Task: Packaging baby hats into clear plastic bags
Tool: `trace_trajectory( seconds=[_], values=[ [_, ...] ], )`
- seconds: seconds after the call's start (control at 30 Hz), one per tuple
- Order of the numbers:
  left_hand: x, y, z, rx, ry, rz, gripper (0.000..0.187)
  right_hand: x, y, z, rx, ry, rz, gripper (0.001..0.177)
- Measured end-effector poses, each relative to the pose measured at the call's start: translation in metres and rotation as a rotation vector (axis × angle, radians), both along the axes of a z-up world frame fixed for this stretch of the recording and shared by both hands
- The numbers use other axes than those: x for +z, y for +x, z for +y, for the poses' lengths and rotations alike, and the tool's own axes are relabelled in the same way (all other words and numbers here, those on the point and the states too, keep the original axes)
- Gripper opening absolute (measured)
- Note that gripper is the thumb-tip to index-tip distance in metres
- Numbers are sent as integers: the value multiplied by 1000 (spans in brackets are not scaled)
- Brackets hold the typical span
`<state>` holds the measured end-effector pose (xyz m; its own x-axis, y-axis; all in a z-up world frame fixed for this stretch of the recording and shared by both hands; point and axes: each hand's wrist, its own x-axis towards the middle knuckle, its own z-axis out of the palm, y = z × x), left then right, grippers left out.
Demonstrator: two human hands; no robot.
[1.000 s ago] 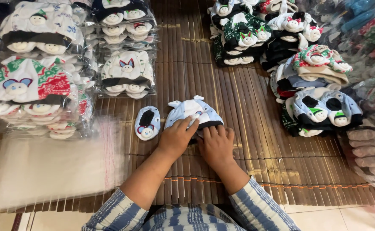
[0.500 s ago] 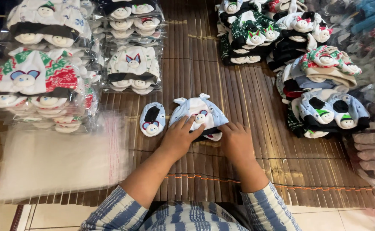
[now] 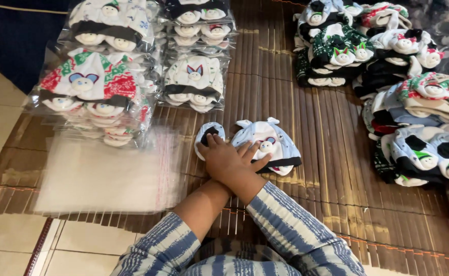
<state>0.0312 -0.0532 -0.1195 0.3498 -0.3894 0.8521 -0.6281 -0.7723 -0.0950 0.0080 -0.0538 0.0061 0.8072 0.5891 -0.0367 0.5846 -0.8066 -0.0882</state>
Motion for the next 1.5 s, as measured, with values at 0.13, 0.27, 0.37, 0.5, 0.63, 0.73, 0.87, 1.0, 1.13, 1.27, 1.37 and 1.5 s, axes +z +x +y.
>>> trace_trajectory(
  seconds=[0.13,0.27,0.37,0.5,0.63,0.73,0.87,1.0,1.13,1.27,1.37,1.5],
  values=[
    [-14,14,-10,4,-114,-123,37,-44,20,5,71,19,-328,45],
    [7,-6,10,-135,-11,97,64,2,5,-18,35,437,-140,43],
    [49,-35,16,-100,-60,365,47,58,-8,-37,-308,851,290,36],
    [77,-46,20,-42,-127,753,29,65,-14,-93,-501,1134,368,40],
    [86,-30,32,-90,-78,805,46,66,-38,-136,-741,1753,429,41],
    [102,-26,43,-128,-203,902,49,58,-58,-149,-721,1779,143,40],
    [134,-28,56,-60,-229,950,24,61,-80,-126,-232,1127,-578,52],
    [136,-21,54,33,-172,948,19,43,-81,-107,-20,899,-617,50],
    [123,-10,56,94,-262,1087,25,31,-77,-105,116,756,-653,53],
    [108,-1,57,50,-540,1087,14,10,-73,-108,93,672,-600,54],
    [136,-13,59,4,-458,910,15,-3,-65,-111,94,609,-557,57],
    [141,-20,62,-39,-237,624,23,-4,-64,-110,34,567,-535,48]
  ],
)
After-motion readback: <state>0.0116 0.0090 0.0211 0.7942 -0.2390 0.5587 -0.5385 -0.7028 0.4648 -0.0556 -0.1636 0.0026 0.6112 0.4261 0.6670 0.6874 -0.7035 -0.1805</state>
